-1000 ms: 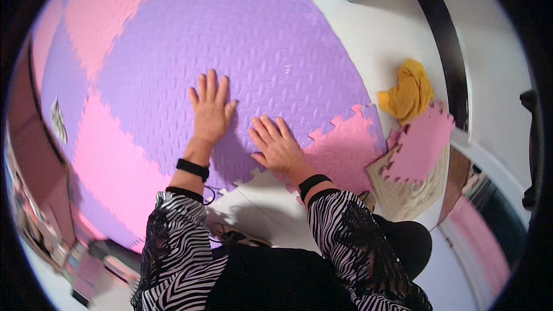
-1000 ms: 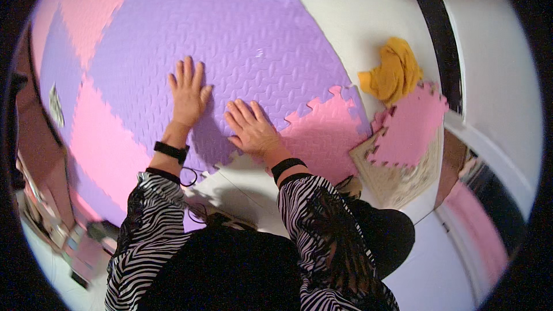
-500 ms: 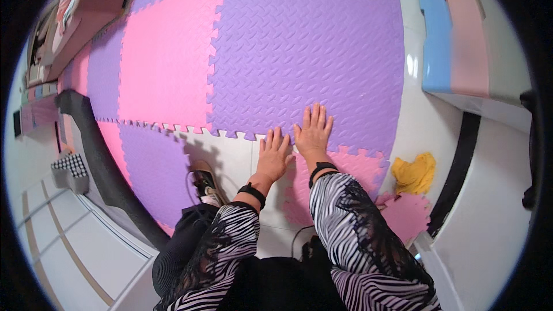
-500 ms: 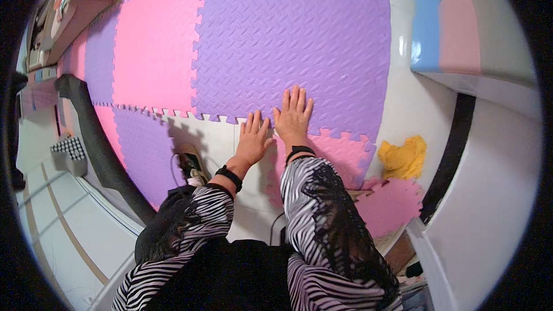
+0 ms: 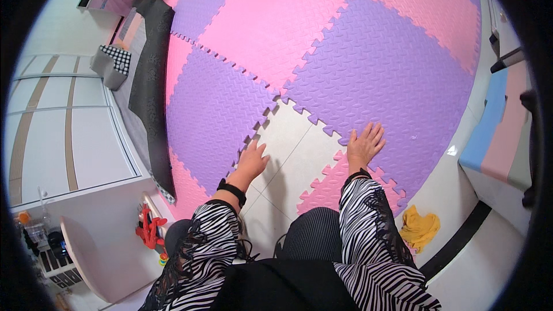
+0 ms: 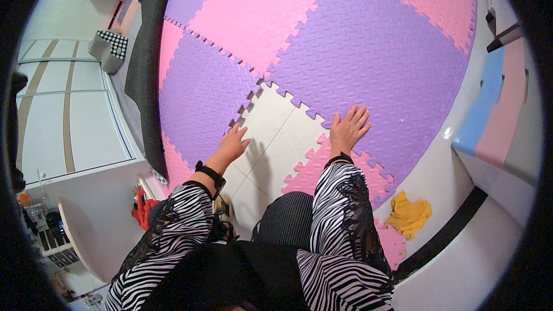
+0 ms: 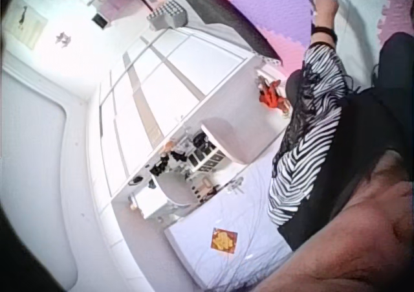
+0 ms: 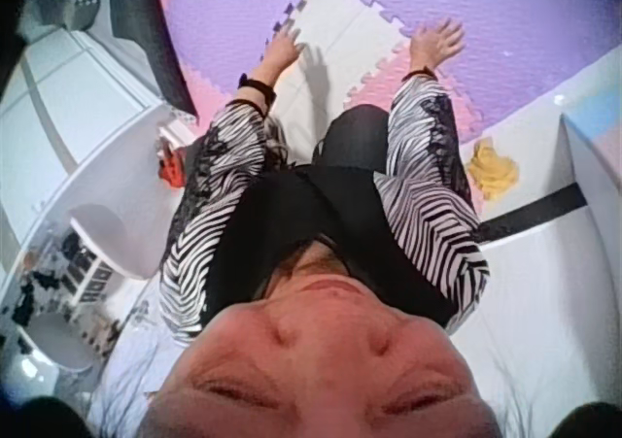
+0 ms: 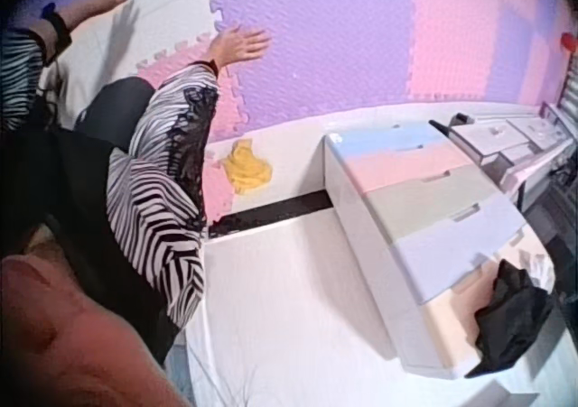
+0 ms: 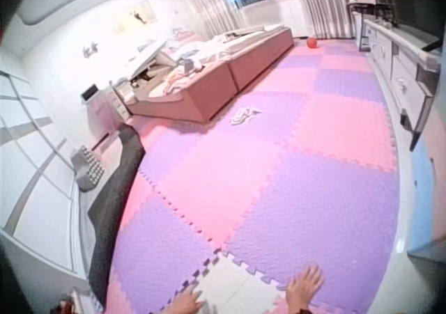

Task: The person assembles interlocking foam floor mats in alternating pink and purple colors. They wipe the floor with a yellow cloth between placements, lift and position each mat, and interlock the edges to form a continuous surface.

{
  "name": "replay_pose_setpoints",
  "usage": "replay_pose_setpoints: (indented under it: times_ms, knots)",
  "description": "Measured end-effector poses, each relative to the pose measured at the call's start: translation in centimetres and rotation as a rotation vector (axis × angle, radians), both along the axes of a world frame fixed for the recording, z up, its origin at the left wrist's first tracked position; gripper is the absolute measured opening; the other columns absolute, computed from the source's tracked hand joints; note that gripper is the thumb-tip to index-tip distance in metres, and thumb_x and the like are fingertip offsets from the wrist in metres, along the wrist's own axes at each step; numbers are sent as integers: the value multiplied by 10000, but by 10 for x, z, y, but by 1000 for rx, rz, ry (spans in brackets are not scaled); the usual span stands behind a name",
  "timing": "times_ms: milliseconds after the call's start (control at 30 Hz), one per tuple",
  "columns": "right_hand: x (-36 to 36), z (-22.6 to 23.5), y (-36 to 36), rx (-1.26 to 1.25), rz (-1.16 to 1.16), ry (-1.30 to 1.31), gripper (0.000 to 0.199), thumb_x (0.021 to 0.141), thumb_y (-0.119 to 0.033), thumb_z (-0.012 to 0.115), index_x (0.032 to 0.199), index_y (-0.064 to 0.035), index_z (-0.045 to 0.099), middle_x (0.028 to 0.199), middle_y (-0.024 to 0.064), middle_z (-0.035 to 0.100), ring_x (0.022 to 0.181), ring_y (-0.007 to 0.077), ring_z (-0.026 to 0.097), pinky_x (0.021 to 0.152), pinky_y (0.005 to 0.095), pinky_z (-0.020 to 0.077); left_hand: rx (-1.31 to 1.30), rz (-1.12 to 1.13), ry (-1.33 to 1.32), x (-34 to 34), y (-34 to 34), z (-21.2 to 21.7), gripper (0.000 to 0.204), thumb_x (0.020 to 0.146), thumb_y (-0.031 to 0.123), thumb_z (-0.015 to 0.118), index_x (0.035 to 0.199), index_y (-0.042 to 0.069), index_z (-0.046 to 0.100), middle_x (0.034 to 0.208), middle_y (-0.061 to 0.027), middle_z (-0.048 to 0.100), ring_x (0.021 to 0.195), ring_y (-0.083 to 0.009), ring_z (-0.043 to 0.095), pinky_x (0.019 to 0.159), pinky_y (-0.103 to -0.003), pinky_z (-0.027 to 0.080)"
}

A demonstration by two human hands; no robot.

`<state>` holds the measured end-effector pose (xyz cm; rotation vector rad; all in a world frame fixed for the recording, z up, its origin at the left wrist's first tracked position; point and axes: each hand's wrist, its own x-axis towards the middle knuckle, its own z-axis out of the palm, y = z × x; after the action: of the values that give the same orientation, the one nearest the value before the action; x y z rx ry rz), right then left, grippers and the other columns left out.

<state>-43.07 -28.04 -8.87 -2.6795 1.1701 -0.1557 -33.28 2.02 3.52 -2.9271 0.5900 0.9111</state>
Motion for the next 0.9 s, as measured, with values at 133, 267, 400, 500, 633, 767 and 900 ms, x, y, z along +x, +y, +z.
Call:
replay_pose_setpoints:
  times_ms: [133, 267, 400, 500, 633, 767, 900]
  knots:
    - [2, -13, 5, -26, -39, 6, 649, 844, -440, 513, 1319, -13, 398, 1444, 186, 278, 1357, 346, 186, 1076, 549, 107, 28, -57, -126, -19, 48, -47, 563, 784, 270, 623, 1285, 71, 461, 1395, -251, 308, 1267, -396, 333, 1036, -479, 284]
    - [-7, -24, -7, 44, -1, -93, 565, 847, -385, 518, 1277, -23, 460, 1388, 170, 379, 1315, 323, 289, 1076, 509, 162, -56, 89, -243, -26, 81, -83, 583, 719, 143, 678, 1256, 49, 471, 1400, -270, 279, 1268, -415, 319, 1037, -473, 279]
    - [-41, -15, -61, -109, -75, -246, 407, 835, -253, 558, 1195, -67, 519, 1287, 143, 470, 1179, 310, 442, 971, 481, 336, -290, -8, -261, -43, 101, -93, 525, 724, 67, 662, 1216, 22, 483, 1401, -272, 272, 1269, -424, 310, 1039, -468, 283]
    - [-58, -4, -112, -219, -384, -241, 313, 826, -214, 576, 1108, -78, 554, 1174, 134, 525, 1117, 295, 483, 898, 450, 411, -356, 28, -212, -57, 111, -91, 484, 734, 42, 638, 1197, 16, 497, 1401, -275, 268, 1265, -433, 312, 1036, -456, 296]
    - [-64, 0, -144, -90, -396, 36, 276, 815, -218, 599, 1053, -79, 584, 1118, 135, 538, 1087, 296, 493, 895, 435, 415, -453, 81, -198, -68, 122, -90, 452, 737, 19, 614, 1179, 22, 515, 1409, -261, 274, 1259, -425, 335, 1021, -427, 334]
    - [-63, -14, -159, -109, -195, 44, 209, 827, -224, 585, 970, -75, 611, 949, 156, 572, 995, 310, 537, 849, 439, 428, -508, 164, -203, -74, 135, -94, 426, 753, 19, 593, 1174, 33, 528, 1411, -231, 299, 1246, -399, 375, 996, -402, 378]
    - [-82, -36, -171, -154, -135, -94, 160, 784, -193, 609, 830, -41, 596, 798, 133, 594, 731, 277, 568, 680, 420, 452, -511, 183, -224, -77, 142, -104, 348, 779, 43, 579, 1126, 19, 560, 1362, -226, 379, 1204, -378, 430, 967, -390, 408]
